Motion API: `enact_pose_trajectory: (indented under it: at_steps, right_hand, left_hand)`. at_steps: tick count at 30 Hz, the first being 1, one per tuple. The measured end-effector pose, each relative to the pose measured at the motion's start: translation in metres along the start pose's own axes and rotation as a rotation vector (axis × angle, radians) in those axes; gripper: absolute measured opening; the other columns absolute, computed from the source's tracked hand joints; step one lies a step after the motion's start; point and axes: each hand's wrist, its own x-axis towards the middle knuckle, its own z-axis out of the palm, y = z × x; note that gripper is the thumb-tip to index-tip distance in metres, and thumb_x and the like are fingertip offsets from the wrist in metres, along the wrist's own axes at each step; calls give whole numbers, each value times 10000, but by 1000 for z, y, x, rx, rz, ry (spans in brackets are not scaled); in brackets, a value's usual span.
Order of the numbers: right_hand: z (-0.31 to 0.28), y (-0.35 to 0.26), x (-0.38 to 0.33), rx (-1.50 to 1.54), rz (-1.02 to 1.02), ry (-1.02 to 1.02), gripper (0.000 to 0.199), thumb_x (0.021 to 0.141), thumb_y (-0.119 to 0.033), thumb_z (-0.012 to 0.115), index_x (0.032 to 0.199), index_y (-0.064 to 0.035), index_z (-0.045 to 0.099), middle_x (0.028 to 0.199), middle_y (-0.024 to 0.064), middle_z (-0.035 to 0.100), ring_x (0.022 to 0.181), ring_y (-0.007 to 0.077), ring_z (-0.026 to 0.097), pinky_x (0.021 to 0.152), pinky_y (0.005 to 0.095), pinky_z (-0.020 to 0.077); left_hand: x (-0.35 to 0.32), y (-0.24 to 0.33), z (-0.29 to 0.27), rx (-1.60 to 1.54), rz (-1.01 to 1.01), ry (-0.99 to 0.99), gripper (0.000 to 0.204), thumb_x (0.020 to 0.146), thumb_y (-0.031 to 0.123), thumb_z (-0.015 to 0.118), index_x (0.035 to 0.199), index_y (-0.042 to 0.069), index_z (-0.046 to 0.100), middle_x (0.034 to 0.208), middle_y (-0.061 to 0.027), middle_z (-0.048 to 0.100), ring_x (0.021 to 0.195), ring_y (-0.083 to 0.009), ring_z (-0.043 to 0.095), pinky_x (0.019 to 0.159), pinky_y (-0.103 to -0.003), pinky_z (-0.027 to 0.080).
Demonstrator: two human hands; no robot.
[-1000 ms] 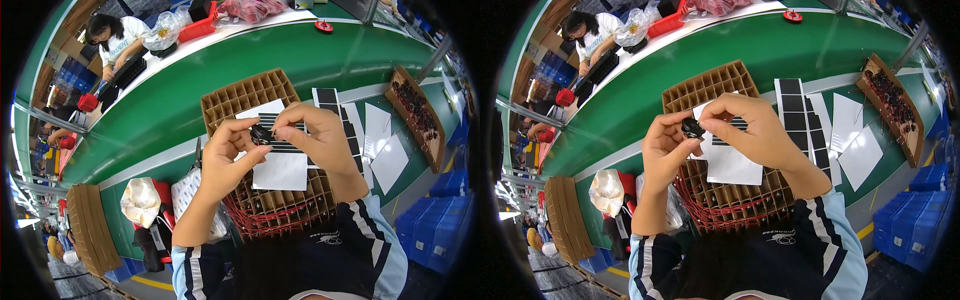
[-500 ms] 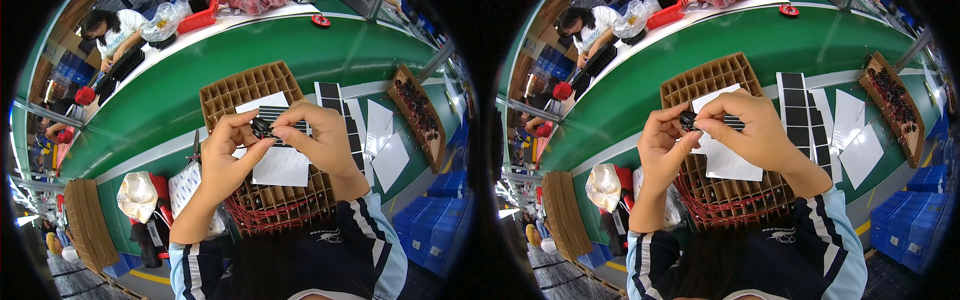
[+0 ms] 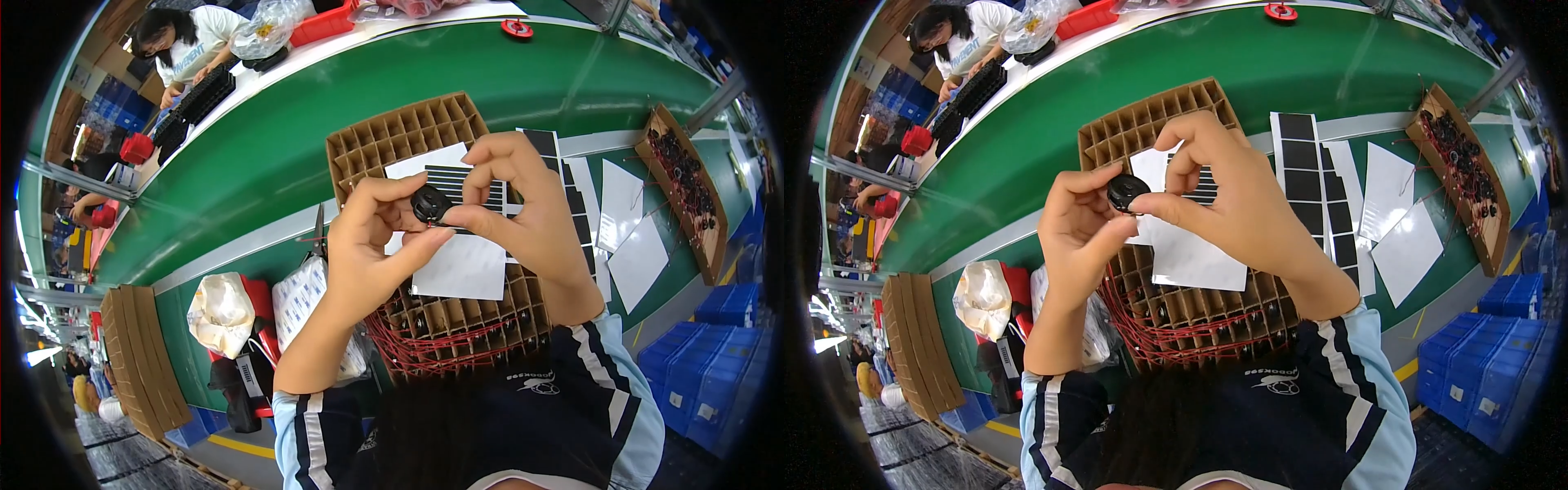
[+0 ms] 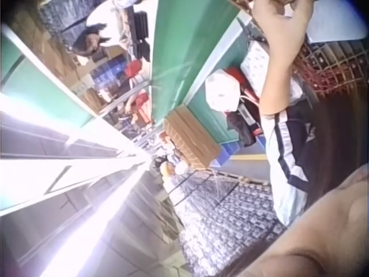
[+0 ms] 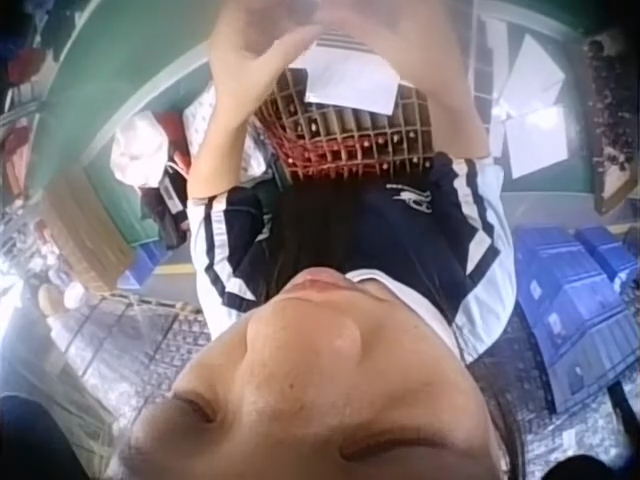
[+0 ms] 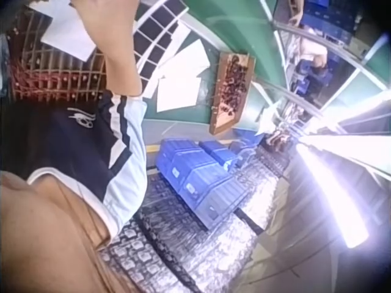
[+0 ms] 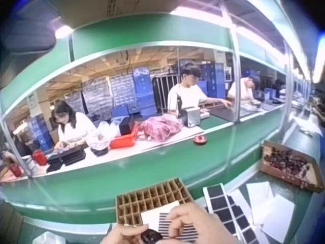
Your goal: Manually assemble electrical components and wires on a factory production line.
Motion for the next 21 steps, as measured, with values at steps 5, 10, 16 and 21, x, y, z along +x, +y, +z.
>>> enact_pose_trajectory:
  at_steps: [5,10,16,21]
  right_hand:
    - [0,9,1,-186,-130,-102,144,754,-159,616,739,-34,546,696,49,555,669,171,503,683,275,359]
    - [-3,15,5,-33,-111,-231,145,778,-139,592,707,-24,541,683,39,543,660,151,485,671,268,352]
    - [-3,18,9,181,-38,-256,161,794,-131,577,695,-14,530,670,31,514,650,136,453,650,264,346]
    - [-3,20,8,163,-86,-246,167,791,-138,582,696,-12,529,667,33,505,652,135,446,643,266,346]
  left_hand:
    - [0,3,0,-110,-121,39,272,771,11,604,1006,-28,471,819,-77,573,642,-63,531,536,-180,427]
    - [1,5,-1,-60,-154,142,226,816,41,550,1012,-32,464,775,-82,576,615,-85,544,513,-181,410]
    - [1,7,-2,-260,-226,28,234,857,116,502,1034,-29,454,783,-110,579,609,-118,550,503,-212,416]
    - [3,4,-2,-373,-319,-35,247,878,164,466,1042,-18,437,788,-127,582,607,-140,556,499,-224,415]
